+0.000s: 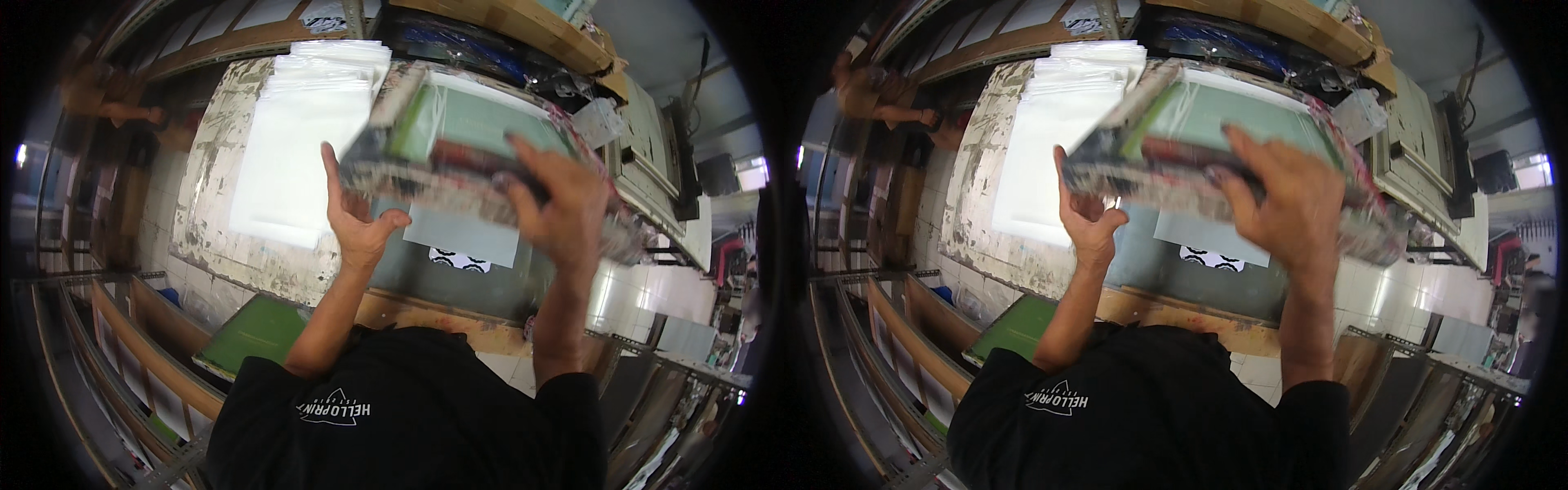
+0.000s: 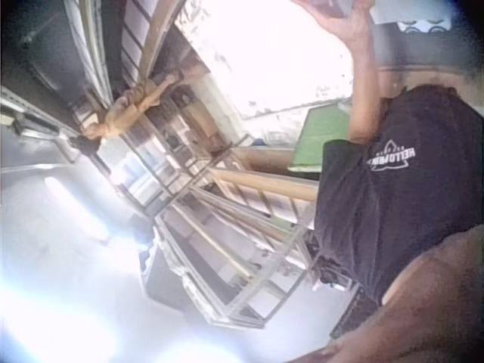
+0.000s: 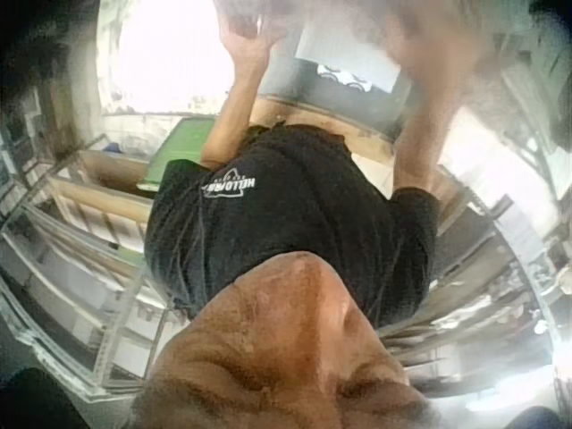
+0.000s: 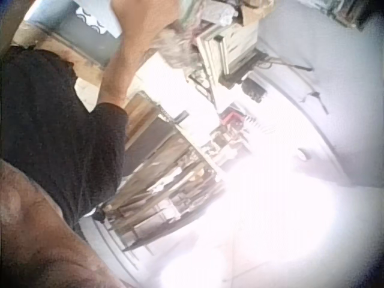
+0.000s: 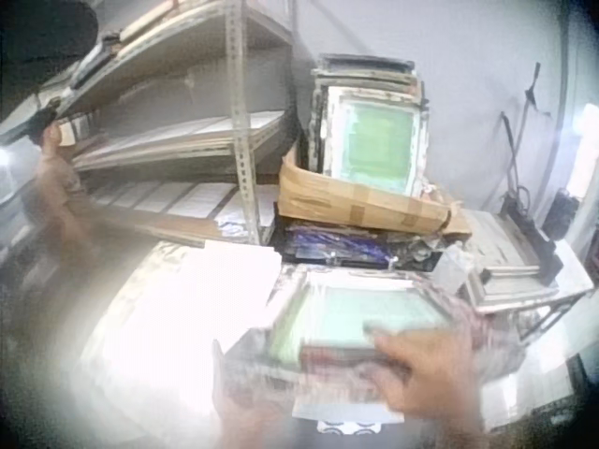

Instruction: The person performs screen printing on white paper sheets using a green ink screen and a squeegee. They repeatedly place a sheet on the press, pull the squeegee across the screen to transfer the design, and remove the printed sheet. A coworker assists by stacking the finished printed sheets.

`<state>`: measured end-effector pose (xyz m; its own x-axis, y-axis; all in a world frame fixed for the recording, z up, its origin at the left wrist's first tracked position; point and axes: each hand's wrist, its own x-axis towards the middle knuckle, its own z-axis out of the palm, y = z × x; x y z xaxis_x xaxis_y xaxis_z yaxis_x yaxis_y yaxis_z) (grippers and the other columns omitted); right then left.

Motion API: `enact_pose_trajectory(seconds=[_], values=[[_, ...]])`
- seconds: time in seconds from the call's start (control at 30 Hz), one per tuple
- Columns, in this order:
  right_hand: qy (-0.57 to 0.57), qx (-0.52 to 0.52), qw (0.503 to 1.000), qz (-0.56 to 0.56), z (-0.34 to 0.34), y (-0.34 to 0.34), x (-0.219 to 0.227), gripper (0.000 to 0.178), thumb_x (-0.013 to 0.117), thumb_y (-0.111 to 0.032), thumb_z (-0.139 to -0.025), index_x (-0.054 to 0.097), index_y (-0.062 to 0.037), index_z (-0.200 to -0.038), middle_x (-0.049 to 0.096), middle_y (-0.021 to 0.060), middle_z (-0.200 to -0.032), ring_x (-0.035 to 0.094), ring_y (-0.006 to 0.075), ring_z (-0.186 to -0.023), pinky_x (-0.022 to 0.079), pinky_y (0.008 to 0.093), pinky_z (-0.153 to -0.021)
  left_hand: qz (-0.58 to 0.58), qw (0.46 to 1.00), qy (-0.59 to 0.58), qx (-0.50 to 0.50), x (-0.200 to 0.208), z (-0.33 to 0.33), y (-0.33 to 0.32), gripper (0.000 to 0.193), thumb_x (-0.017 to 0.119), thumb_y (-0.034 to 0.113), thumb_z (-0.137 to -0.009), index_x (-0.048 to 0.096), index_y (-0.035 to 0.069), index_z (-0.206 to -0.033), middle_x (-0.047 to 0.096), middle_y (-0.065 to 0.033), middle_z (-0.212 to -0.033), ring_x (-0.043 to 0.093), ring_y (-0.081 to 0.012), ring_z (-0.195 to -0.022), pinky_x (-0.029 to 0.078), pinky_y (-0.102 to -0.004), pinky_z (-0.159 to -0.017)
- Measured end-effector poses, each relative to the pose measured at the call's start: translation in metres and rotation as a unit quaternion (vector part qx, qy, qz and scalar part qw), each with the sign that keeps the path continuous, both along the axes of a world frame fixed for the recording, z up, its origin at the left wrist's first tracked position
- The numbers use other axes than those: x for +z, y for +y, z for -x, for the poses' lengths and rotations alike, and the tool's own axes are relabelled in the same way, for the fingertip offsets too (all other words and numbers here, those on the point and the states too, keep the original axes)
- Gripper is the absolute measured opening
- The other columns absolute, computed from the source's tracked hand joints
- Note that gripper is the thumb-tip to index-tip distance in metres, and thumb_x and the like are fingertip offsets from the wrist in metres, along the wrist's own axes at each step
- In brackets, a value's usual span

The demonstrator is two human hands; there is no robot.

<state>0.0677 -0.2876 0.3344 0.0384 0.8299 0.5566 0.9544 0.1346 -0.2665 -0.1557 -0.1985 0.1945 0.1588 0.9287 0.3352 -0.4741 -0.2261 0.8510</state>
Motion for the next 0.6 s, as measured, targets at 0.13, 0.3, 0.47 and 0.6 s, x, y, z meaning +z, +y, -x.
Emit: enact_pose_trajectory(seconds=[0.13, 0.3, 0.47, 0.6], values=[[0.060, -0.010, 0.998, 0.033, 0.027, -0.030, -0.058, 0.041, 0.080, -0.020, -0.079, 0.077, -0.0159, -0.120, 0.065, 0.0069, -0.079, 0.062, 0.0257, -0.067, 0.046, 0.0389, -0.064, 0.135, 0.980, 0.131, -0.069, -0.052, 0.052, -0.036, 0.120, 0.101, 0.027, -0.063, 0.033, -0.009, -0.156, 0.061, -0.0192, -0.138, 0.059, -0.0275, -0.128, 0.046, -0.0431, -0.109], [0.246, -0.005, 0.940, 0.235, 0.029, -0.033, -0.154, 0.053, 0.082, -0.023, -0.077, 0.072, -0.0167, -0.129, 0.065, 0.0059, -0.084, 0.062, 0.0259, -0.073, 0.047, 0.0381, -0.074, 0.010, 0.949, 0.315, -0.009, -0.148, 0.089, -0.058, 0.111, 0.100, 0.030, -0.058, 0.047, -0.006, -0.149, 0.057, -0.0210, -0.143, 0.054, -0.0344, -0.132, 0.043, -0.0453, -0.111], [0.032, -0.032, 0.955, 0.292, 0.039, -0.040, -0.219, 0.081, 0.086, -0.022, -0.070, 0.057, -0.0196, -0.145, 0.059, 0.0072, -0.102, 0.056, 0.0288, -0.103, 0.036, 0.0508, -0.097, -0.116, 0.864, 0.486, 0.059, -0.159, 0.093, -0.058, 0.096, 0.097, 0.034, -0.053, 0.062, -0.005, -0.134, 0.052, -0.0242, -0.145, 0.048, -0.0425, -0.132, 0.039, -0.0506, -0.110], [0.048, -0.056, 0.959, 0.272, 0.019, -0.011, -0.248, 0.079, 0.086, -0.018, -0.066, 0.060, -0.0180, -0.140, 0.056, 0.0070, -0.109, 0.051, 0.0288, -0.114, 0.031, 0.0557, -0.101, -0.116, 0.855, 0.502, 0.065, -0.162, 0.095, -0.057, 0.091, 0.096, 0.031, -0.051, 0.065, -0.004, -0.128, 0.050, -0.0251, -0.146, 0.048, -0.0446, -0.131, 0.037, -0.0523, -0.108]])
